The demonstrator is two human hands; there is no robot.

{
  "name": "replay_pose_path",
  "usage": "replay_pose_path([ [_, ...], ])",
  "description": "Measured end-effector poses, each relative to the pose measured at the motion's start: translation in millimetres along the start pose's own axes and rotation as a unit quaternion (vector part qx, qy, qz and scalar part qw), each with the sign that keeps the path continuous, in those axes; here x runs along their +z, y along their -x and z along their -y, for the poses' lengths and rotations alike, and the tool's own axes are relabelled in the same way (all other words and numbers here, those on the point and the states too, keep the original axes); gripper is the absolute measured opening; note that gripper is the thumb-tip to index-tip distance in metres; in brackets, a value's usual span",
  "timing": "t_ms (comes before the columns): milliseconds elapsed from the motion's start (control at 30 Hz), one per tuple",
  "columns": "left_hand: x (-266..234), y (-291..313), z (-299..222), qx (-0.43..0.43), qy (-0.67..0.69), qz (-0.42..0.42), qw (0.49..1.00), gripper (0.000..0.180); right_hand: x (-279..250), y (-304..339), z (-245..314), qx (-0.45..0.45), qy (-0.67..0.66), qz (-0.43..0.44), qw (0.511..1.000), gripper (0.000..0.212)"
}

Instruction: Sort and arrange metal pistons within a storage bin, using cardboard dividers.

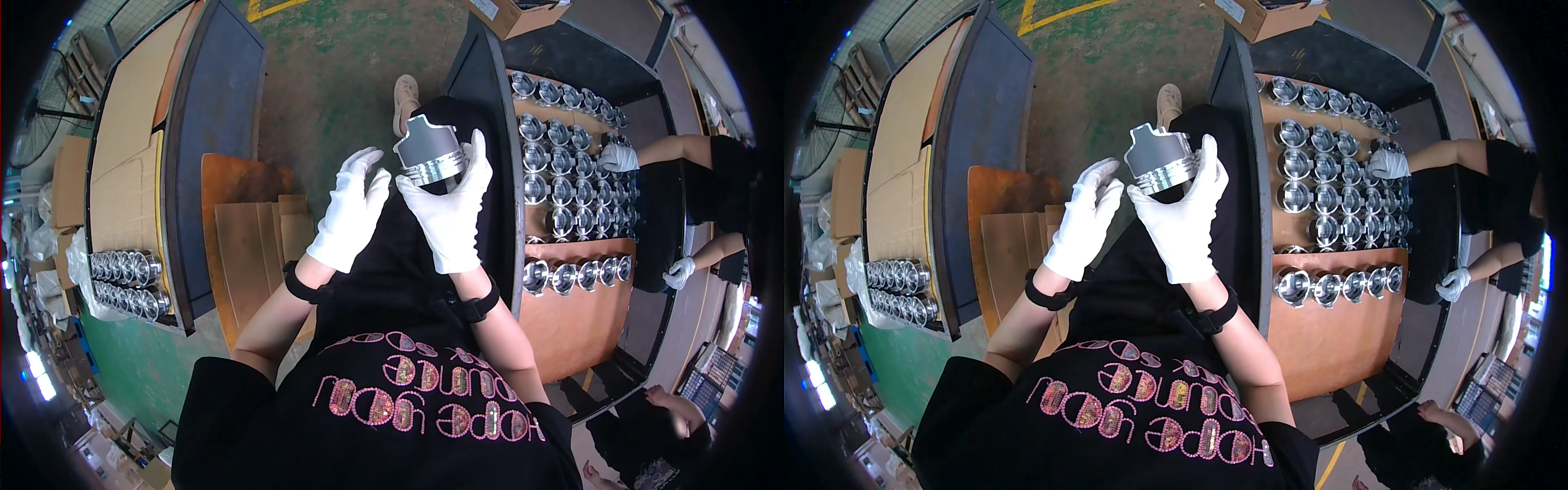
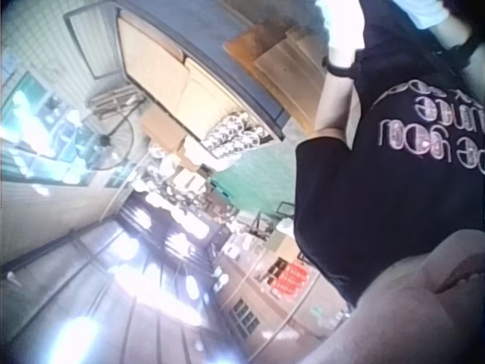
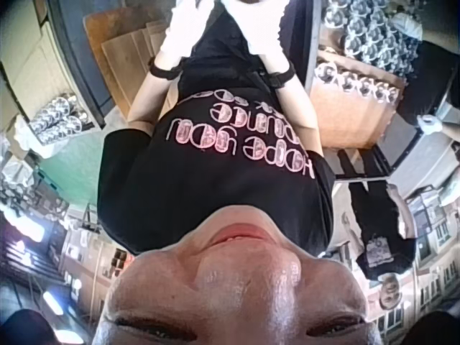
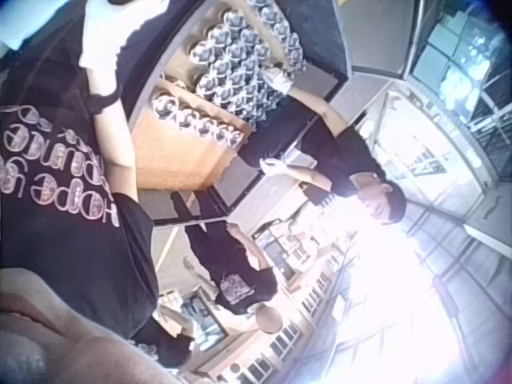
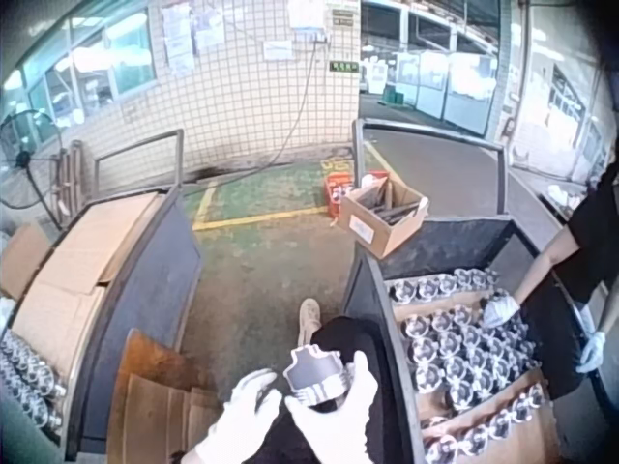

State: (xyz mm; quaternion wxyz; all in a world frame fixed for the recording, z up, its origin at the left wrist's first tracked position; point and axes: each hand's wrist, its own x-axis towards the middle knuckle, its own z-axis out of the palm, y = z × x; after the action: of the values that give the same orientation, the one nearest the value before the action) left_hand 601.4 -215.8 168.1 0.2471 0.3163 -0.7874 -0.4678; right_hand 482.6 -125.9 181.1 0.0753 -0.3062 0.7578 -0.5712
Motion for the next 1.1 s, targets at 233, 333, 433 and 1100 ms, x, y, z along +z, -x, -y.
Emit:
replay_pose_path([
  [233, -0.4, -9.8, 5.2, 0.093, -0.075, -0.064, 0.991, 0.032, 0.5, 1.3, -12.2, 0.116, -0.301, 0.073, 0.944, 0.107],
  [333, 4.9, -18.2, -18.0, 0.040, -0.009, -0.035, 0.999, 0.040, -12.8, -0.2, -7.4, 0.229, -0.589, 0.190, 0.751, 0.076],
  [433, 6.4, -14.1, -52.0, 0.044, 0.002, -0.044, 0.998, 0.064, -24.2, -12.6, 13.8, 0.350, -0.730, 0.213, 0.547, 0.053],
  [1100, 13.8, -13.4, -11.5, 0.113, 0.081, 0.047, 0.989, 0.099, -30.6, -17.9, 24.6, 0.401, -0.606, 0.159, 0.669, 0.052],
])
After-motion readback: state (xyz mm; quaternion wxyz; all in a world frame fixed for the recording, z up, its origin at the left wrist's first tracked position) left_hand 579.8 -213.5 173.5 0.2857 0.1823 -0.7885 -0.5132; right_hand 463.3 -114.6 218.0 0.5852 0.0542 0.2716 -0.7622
